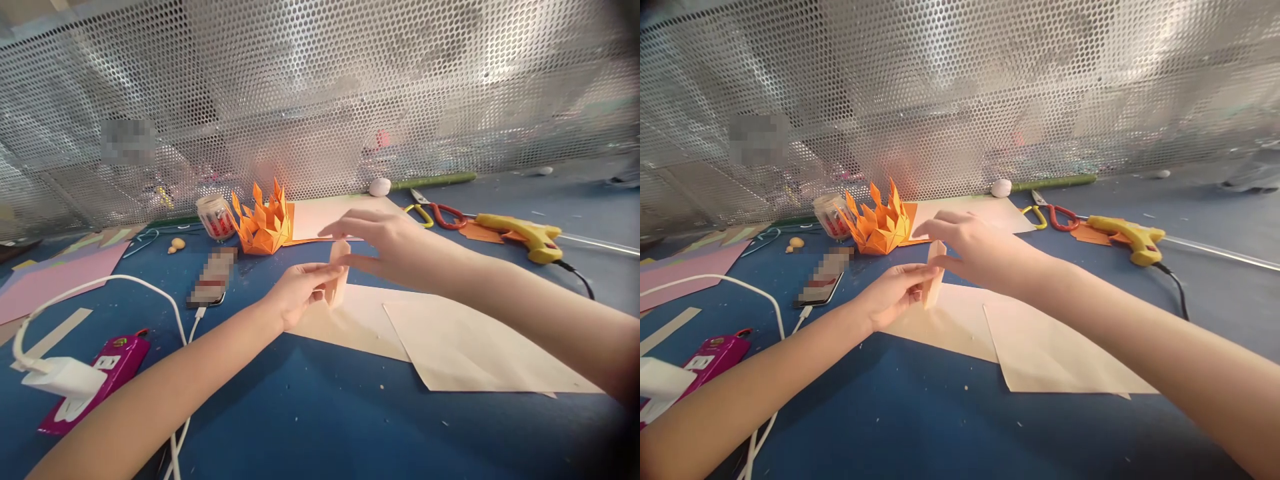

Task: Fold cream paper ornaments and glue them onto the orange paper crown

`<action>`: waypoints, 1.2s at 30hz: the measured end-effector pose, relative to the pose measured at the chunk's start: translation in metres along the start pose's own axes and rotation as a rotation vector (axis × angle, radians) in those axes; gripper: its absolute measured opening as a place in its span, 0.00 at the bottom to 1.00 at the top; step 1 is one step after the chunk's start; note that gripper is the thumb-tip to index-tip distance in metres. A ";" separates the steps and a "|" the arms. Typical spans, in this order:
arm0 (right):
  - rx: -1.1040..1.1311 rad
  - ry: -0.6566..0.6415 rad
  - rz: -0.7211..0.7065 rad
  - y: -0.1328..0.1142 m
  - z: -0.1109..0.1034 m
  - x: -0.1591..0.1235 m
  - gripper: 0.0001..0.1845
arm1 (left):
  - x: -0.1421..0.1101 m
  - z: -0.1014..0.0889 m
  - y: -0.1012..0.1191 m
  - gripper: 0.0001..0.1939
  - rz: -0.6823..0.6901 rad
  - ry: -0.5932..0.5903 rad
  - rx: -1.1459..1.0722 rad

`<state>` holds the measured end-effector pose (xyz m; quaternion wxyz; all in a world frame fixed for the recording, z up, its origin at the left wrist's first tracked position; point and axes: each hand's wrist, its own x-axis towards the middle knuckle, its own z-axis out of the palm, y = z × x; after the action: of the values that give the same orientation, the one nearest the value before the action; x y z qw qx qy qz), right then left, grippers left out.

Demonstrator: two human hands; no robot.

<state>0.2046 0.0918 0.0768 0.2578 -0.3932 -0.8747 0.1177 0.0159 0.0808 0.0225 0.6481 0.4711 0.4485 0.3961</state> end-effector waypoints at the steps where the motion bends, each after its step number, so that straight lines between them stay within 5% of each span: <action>1: -0.003 0.049 0.020 0.001 0.001 0.000 0.20 | 0.001 -0.001 -0.001 0.18 0.006 0.025 -0.044; 4: -0.003 0.109 0.128 0.000 0.004 -0.003 0.26 | 0.000 0.001 -0.001 0.13 0.029 0.077 -0.155; 9: 0.163 -0.041 0.258 -0.005 0.011 -0.022 0.20 | -0.005 0.011 0.004 0.09 0.079 0.107 -0.247; 14: 0.447 0.025 0.320 0.003 0.014 -0.041 0.27 | -0.018 0.021 0.010 0.16 0.030 0.011 -0.155; 24: 0.930 0.133 0.344 0.007 0.048 -0.075 0.23 | -0.042 0.030 -0.007 0.19 -0.101 -0.025 0.129; 36: 1.212 -0.088 0.294 -0.001 0.070 -0.082 0.21 | -0.055 0.009 -0.026 0.33 0.040 -0.251 0.217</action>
<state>0.2116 0.0298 -0.0113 0.3800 -0.2880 -0.5989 0.6434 0.0112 0.0211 0.0099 0.6361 0.5931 0.3948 0.2963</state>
